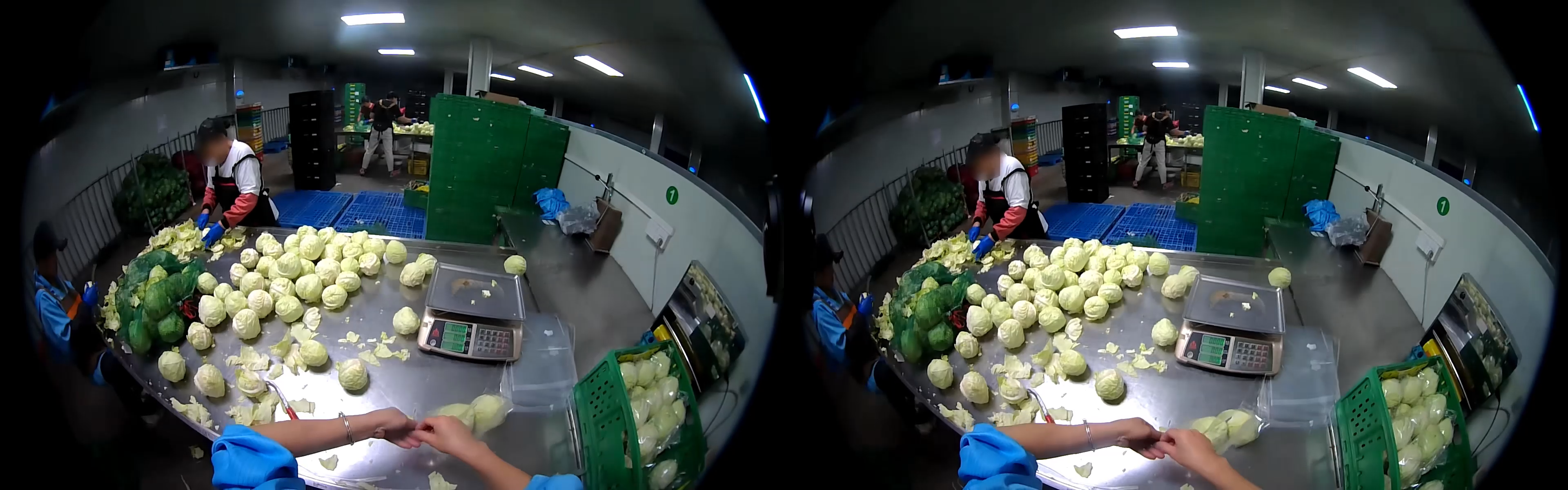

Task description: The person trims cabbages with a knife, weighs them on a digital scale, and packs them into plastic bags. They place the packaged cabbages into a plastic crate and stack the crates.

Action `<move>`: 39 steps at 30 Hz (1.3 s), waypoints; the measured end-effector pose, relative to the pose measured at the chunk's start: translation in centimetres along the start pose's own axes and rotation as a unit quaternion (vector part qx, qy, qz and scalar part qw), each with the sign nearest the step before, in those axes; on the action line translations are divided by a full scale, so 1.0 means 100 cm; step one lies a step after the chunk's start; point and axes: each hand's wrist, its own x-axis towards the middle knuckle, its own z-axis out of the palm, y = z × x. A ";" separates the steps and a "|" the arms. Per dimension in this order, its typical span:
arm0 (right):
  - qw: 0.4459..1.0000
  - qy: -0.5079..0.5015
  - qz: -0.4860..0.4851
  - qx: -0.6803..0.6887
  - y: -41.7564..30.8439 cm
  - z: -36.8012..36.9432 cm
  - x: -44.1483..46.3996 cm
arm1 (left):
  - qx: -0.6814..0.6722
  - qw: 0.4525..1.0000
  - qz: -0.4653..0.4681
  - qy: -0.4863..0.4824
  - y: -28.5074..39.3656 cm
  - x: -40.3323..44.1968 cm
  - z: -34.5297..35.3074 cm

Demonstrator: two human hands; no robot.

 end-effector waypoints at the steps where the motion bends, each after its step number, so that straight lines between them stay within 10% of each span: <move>1: 1.000 -0.018 0.023 0.007 -0.004 0.001 0.000 | 0.008 1.000 0.014 0.017 -0.002 0.000 0.000; 5: 0.995 -0.085 0.046 -0.018 0.006 0.013 0.015 | 0.056 0.992 0.073 0.083 -0.005 -0.009 0.012; 10: 0.957 -0.002 -0.186 0.224 -0.104 -0.136 -0.050 | 0.207 0.965 0.144 0.070 -0.011 0.009 -0.011; 16: 0.975 0.132 -0.161 0.078 -0.051 -0.058 -0.020 | 0.004 0.991 0.117 0.064 0.000 -0.026 0.001; 23: 0.995 0.075 -0.037 -0.056 -0.031 0.004 -0.002 | 0.140 0.967 0.167 0.129 -0.013 0.001 -0.008; 26: 0.999 -0.030 0.029 -0.014 -0.010 0.020 0.008 | 0.000 0.984 0.132 0.122 -0.014 -0.003 -0.002; 30: 0.956 -0.042 -0.195 0.214 -0.094 -0.093 -0.046 | -0.066 0.986 0.131 0.081 -0.011 -0.015 -0.001; 39: 0.994 0.039 -0.007 -0.100 -0.009 0.015 0.006 | -0.024 0.991 0.126 0.048 -0.010 -0.021 0.009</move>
